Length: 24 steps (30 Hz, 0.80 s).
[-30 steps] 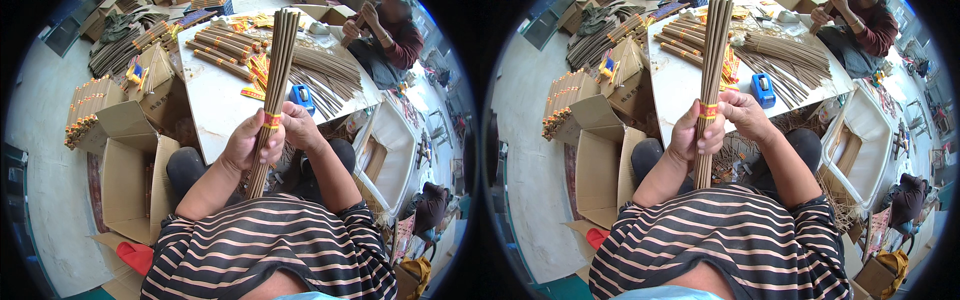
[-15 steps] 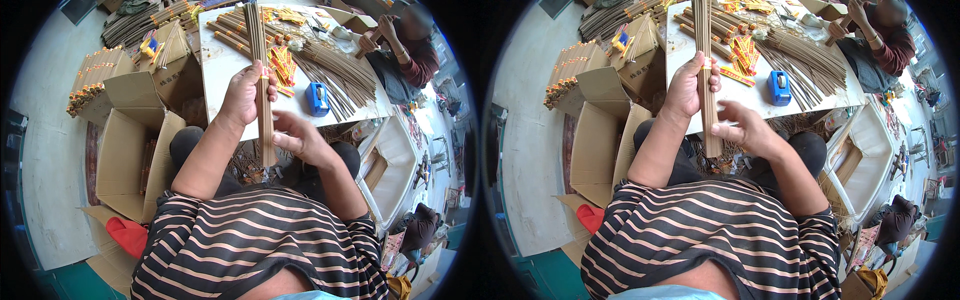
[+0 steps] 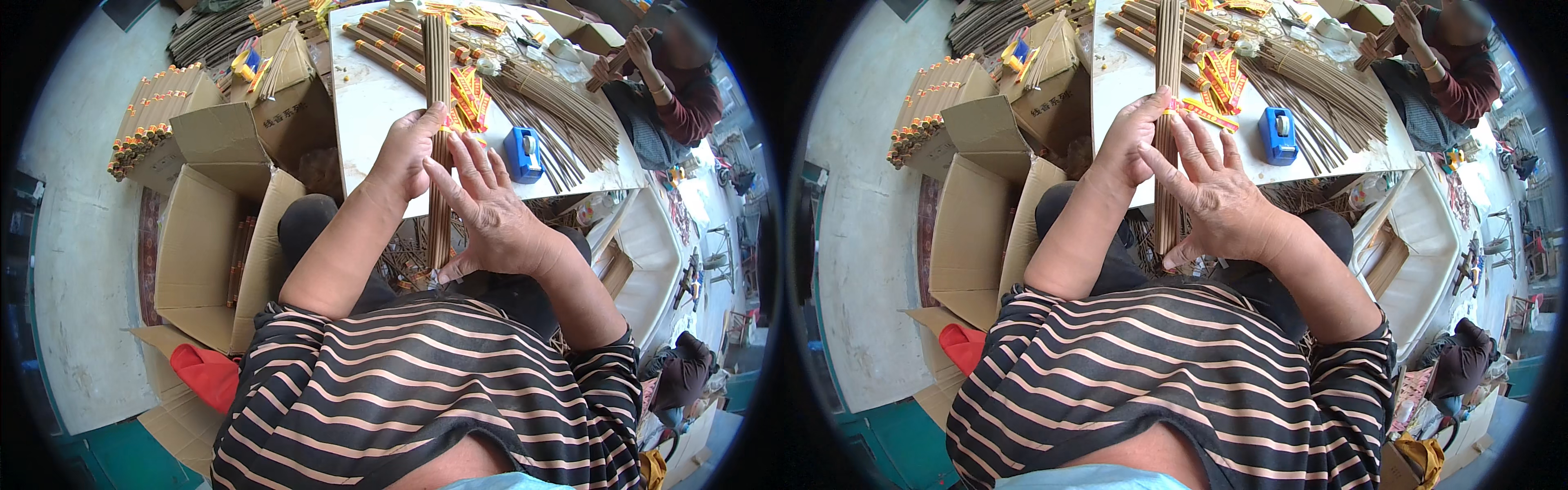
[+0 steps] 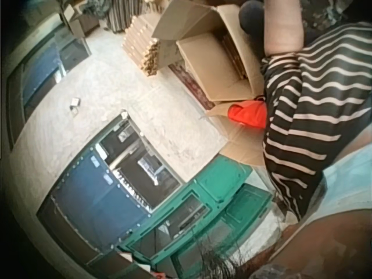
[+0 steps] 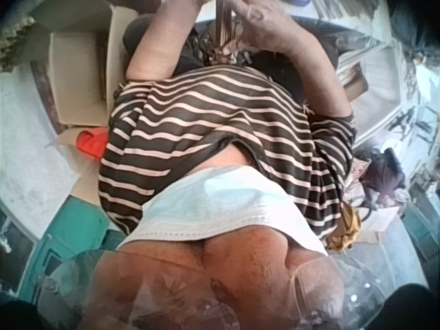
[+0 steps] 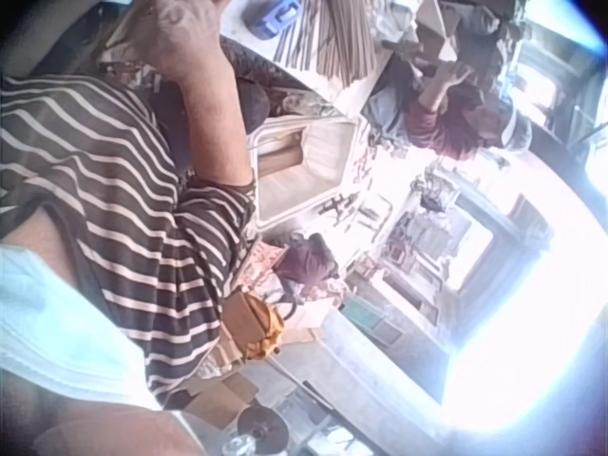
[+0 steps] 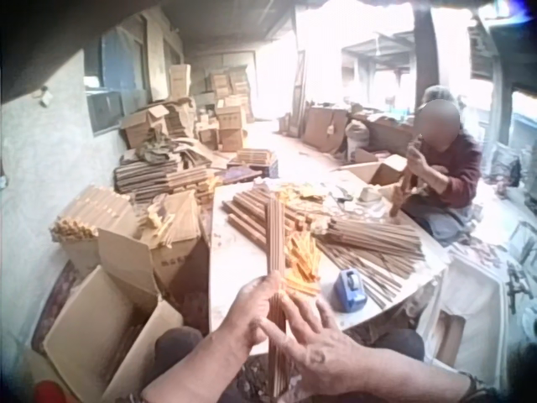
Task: The person gathers thin wooden sticks, aligns them into bundles, and wraps each bundle with a red and yellow paper band. The person then secures the band with a piece of tape from a blue dispenser and places the finished bundle into a cardboard box.
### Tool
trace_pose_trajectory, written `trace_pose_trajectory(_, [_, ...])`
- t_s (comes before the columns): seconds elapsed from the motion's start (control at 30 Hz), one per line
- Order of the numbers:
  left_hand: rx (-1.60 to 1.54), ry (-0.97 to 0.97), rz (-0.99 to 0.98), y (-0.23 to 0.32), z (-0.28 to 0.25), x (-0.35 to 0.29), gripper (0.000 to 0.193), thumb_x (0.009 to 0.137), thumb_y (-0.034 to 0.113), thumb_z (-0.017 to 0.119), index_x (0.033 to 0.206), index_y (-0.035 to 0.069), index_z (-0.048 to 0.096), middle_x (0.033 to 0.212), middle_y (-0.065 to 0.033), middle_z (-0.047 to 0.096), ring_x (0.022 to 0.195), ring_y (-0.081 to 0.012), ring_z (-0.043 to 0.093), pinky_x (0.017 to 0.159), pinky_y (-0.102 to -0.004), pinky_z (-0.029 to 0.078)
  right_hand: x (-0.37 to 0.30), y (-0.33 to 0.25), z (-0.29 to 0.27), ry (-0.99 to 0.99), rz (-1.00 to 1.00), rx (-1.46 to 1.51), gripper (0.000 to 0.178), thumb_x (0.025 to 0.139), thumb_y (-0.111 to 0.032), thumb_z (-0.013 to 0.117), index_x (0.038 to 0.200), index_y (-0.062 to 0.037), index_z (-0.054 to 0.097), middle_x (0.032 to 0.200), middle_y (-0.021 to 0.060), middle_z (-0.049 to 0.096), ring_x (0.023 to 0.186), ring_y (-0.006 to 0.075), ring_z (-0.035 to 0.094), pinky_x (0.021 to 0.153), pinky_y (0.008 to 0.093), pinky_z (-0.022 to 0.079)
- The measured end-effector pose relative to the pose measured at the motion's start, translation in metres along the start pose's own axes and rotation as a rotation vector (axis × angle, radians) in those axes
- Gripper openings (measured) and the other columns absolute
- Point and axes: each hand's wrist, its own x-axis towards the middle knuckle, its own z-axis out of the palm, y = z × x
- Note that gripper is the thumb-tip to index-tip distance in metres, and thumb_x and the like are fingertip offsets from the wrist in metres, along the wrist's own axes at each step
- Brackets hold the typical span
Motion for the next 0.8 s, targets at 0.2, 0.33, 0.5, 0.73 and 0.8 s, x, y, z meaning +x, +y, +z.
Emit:
trace_pose_trajectory(0.2, [0.007,-0.044,-0.002,-0.002,0.002,-0.003,0.031,0.093,0.022,0.048,0.107,-0.006,0.046,0.093,-0.014,0.057,0.08,-0.0198,0.06,0.071,-0.0321,0.052,0.0,-0.004,-0.001,-0.023,0.007,-0.054,0.124,0.04,-0.051,0.081,0.142,-0.0225,0.016,0.144,0.0255,0.014,0.135,0.0406,0.009,0.104,0.0601,0.01])
trace_pose_trajectory(0.33, [0.064,-0.023,0.008,-0.003,0.0,-0.003,0.031,0.093,0.022,0.048,0.107,-0.006,0.046,0.094,-0.0141,0.057,0.081,-0.0196,0.06,0.072,-0.032,0.052,0.001,-0.004,0.003,-0.053,0.012,-0.084,0.125,0.041,-0.047,0.082,0.143,-0.0233,0.013,0.144,0.0251,0.012,0.136,0.0398,0.007,0.104,0.0603,0.009])
trace_pose_trajectory(0.5, [0.148,-0.041,-0.042,0.008,0.002,-0.01,0.028,0.091,0.025,0.052,0.1,-0.001,0.049,0.077,-0.0087,0.057,0.064,-0.016,0.057,0.06,-0.0287,0.05,0.005,0.009,-0.022,0.056,0.001,0.114,0.129,0.045,-0.06,0.077,0.143,-0.0129,0.007,0.145,0.0275,0.009,0.135,0.0419,-0.002,0.107,0.0545,0.006])
trace_pose_trajectory(0.73, [0.197,-0.215,-0.188,0.005,-0.008,-0.037,0.026,0.09,0.027,0.054,0.095,0.002,0.05,0.073,-0.0051,0.054,0.058,-0.0135,0.055,0.051,-0.0245,0.045,0.03,0.037,-0.038,0.288,0.233,-0.135,0.129,0.043,-0.054,0.081,0.143,-0.0247,0.005,0.145,0.0272,0.004,0.136,0.0398,-0.003,0.108,0.0536,0.009])
trace_pose_trajectory(0.8, [0.197,-0.24,-0.212,0.002,-0.006,-0.042,0.024,0.091,0.026,0.054,0.095,0.003,0.049,0.074,-0.0041,0.052,0.059,-0.0133,0.054,0.05,-0.0245,0.044,0.032,0.035,-0.039,0.249,0.257,-0.134,0.129,0.043,-0.054,0.081,0.143,-0.0254,0.004,0.145,0.0274,0.003,0.136,0.0397,-0.002,0.107,0.0544,0.009])
